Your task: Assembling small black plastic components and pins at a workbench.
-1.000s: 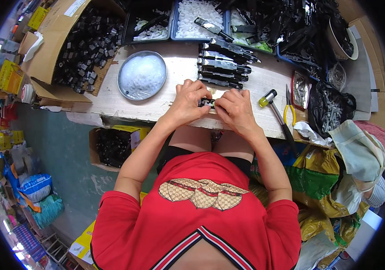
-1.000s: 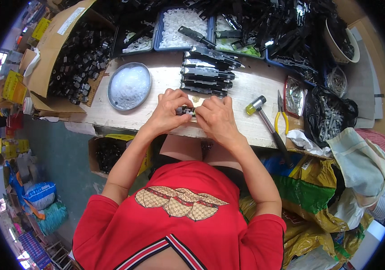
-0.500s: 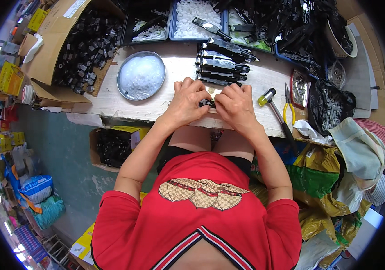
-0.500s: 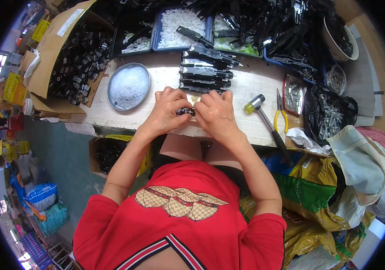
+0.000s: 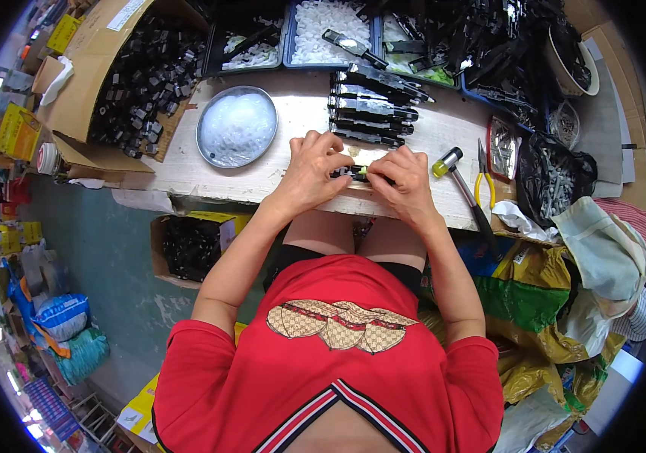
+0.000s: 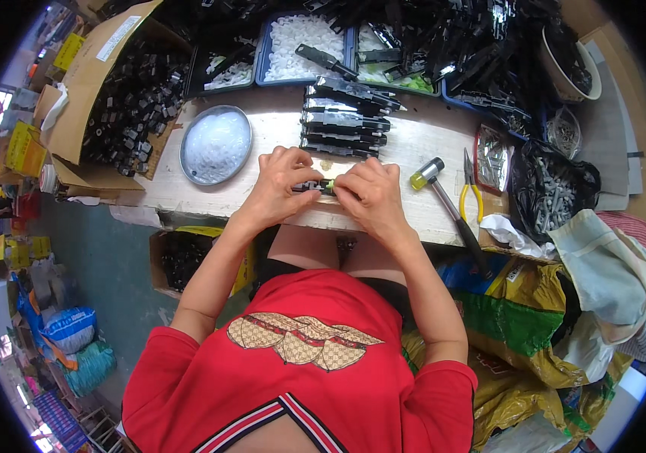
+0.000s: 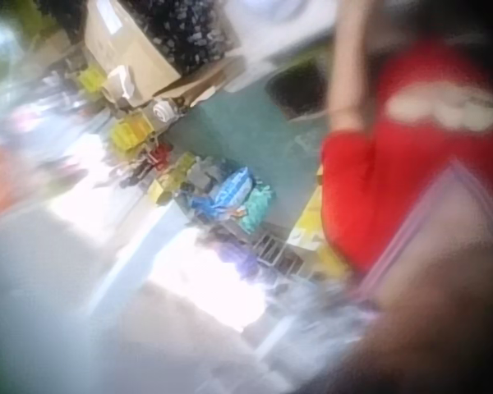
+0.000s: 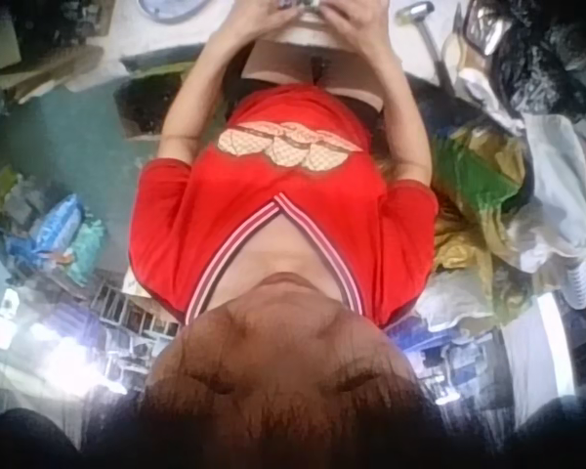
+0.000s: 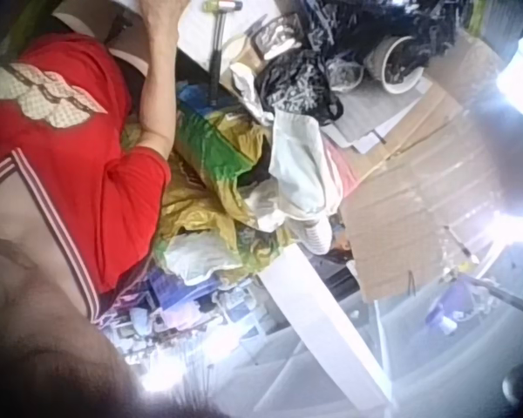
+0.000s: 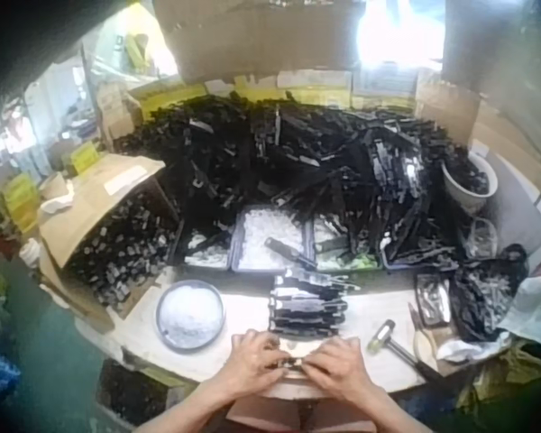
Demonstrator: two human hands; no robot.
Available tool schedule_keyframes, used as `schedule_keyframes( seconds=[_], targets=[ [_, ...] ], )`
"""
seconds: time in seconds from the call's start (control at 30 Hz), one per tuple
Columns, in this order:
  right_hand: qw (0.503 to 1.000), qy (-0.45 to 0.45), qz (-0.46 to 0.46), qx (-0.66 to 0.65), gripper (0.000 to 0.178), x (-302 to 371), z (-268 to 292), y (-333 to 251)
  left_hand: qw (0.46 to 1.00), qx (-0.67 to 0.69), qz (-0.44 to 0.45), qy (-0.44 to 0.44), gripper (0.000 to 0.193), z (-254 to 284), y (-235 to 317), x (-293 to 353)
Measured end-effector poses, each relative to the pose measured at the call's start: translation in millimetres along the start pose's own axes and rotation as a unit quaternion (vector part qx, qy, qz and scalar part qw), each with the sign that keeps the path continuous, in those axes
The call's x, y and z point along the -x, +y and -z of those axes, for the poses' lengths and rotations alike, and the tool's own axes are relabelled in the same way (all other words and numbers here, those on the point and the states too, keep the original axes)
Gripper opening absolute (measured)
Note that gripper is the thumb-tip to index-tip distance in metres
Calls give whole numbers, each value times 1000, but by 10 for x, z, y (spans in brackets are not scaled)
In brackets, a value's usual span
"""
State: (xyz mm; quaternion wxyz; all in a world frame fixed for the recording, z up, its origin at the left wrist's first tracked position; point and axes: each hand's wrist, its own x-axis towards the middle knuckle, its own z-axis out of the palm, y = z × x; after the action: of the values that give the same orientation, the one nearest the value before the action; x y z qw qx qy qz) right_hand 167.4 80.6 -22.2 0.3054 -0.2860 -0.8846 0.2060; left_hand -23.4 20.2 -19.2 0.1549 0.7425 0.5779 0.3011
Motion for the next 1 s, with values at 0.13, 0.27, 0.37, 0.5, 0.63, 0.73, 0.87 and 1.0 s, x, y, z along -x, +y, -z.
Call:
schedule_keyframes(
  seconds=[0.13,0.27,0.37,0.5,0.63,0.73,0.87,1.0],
  targets=[
    [1000,4,-1,-7,6,25,4,1,1000,-12,-5,13,19,-46,21,-1],
    [1000,12,0,-13,6,35,11,-2,995,-101,-26,4,21,-7,111,-6],
    [1000,8,-12,-24,6,47,40,9,999,-30,-11,26,22,22,69,39],
    [998,19,-17,-58,7,40,72,-68,992,110,30,56,21,80,91,66],
    [990,62,-23,-125,8,37,29,-128,980,180,15,84,13,26,169,60],
    [988,62,-31,-139,8,44,-2,-139,984,141,-9,105,12,20,199,58],
    [990,60,-30,-126,8,48,-18,-141,987,60,-68,136,10,-16,215,35],
    [992,53,-20,-112,9,44,-16,-153,984,4,-112,139,12,9,231,22]
  ],
)
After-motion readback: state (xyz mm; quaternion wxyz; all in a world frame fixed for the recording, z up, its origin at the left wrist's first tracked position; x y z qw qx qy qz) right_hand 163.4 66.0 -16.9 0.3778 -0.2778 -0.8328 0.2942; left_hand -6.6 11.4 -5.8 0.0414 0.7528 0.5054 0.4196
